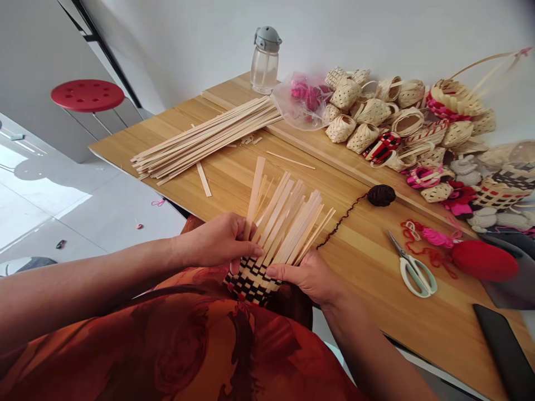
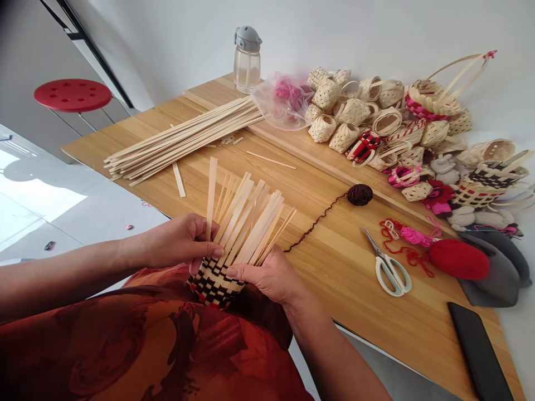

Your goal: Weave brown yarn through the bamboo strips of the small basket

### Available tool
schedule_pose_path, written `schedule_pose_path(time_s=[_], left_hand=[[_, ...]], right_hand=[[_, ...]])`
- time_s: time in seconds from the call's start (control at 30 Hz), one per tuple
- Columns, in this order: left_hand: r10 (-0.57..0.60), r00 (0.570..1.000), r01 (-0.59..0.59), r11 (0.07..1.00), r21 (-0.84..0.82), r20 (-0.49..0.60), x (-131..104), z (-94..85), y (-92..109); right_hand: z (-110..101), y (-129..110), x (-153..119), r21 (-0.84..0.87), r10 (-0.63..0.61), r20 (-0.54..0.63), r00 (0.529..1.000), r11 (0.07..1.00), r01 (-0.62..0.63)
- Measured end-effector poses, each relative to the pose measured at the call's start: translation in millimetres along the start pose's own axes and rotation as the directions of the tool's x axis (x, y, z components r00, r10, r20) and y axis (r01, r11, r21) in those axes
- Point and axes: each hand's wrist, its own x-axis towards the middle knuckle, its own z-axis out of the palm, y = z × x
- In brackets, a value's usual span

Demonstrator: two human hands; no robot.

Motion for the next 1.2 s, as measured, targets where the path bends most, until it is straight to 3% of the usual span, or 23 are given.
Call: schedule_pose_path(time_s=[0.17,0.47,0.63,0.8,0.97,1.07,1.13,1.2], left_hand=[[0.031,1.000,-0.031,0.999,0.017,-0.007,1,0.4,-10],[-0.088,0.995,0.099,0.966,-0.241,0.055,7,-3.0,-5],[-0.082,0.971,0.173,0.890,-0.421,0.226,7,-10.2,1],[-0.085,0.969,0.185,0.870,-0.456,0.231,8,-12.8,1],[-0.071,0.990,0.128,0.830,-0.543,0.125,4,-10.3,-2],[-0.074,0.995,0.097,0.864,-0.493,0.065,-1,-8.9,-1],[-0.051,0.997,0.019,0.894,-0.448,-0.059,-5,-7.4,3],[0.006,0.959,-0.122,0.911,-0.395,-0.283,-10,-4.9,8]], right_hand=[[3,3,-2,0.020,-0.055,-0.006,0.998,0.998,0.055],[-3,2,1,0.069,0.055,-0.082,0.995,0.996,-0.050],[-1,-2,2,0.101,0.080,-0.112,0.991,0.993,-0.068],[0,-7,2,0.101,0.091,-0.118,0.989,0.992,-0.079],[2,-8,4,0.130,0.072,-0.131,0.989,0.990,-0.055],[5,-8,5,0.128,0.046,-0.120,0.992,0.991,-0.031],[7,-7,5,0.124,0.026,-0.108,0.994,0.992,-0.012],[9,-7,5,0.128,0.032,-0.090,0.995,0.992,-0.020]])
